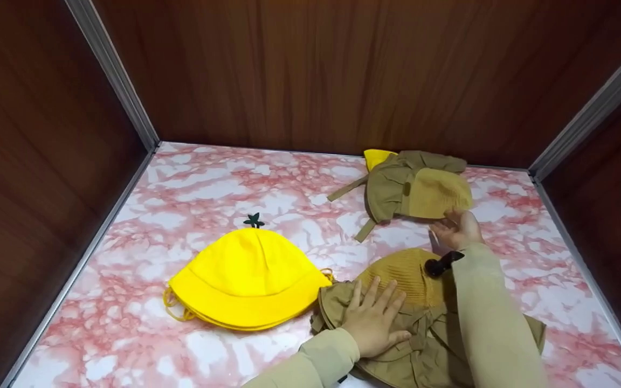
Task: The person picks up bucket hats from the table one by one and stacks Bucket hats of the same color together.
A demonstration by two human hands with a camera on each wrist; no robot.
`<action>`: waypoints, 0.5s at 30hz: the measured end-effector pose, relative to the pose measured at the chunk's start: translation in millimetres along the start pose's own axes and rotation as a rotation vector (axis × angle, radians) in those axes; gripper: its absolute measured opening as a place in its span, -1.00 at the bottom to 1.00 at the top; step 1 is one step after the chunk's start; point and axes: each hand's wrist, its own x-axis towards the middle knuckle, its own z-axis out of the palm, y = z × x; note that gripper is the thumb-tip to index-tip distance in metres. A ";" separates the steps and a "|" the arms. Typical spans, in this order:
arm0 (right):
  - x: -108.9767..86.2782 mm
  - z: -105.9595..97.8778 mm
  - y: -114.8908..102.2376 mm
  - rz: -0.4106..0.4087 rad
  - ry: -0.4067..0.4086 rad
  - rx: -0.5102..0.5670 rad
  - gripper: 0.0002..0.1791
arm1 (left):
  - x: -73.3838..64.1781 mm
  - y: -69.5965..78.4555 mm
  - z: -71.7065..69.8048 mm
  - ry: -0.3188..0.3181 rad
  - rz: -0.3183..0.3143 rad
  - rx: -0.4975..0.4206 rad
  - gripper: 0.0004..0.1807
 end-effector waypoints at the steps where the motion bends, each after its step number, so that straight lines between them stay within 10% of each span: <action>1: 0.3 0.9 0.2 -0.005 0.008 0.001 -0.38 | 0.1 -0.3 0.0 0.003 0.000 0.004 -0.19; 15: -10.3 2.4 12.0 -0.201 0.254 0.053 -0.41 | -0.6 -2.2 -2.9 -0.027 0.000 -0.044 -0.19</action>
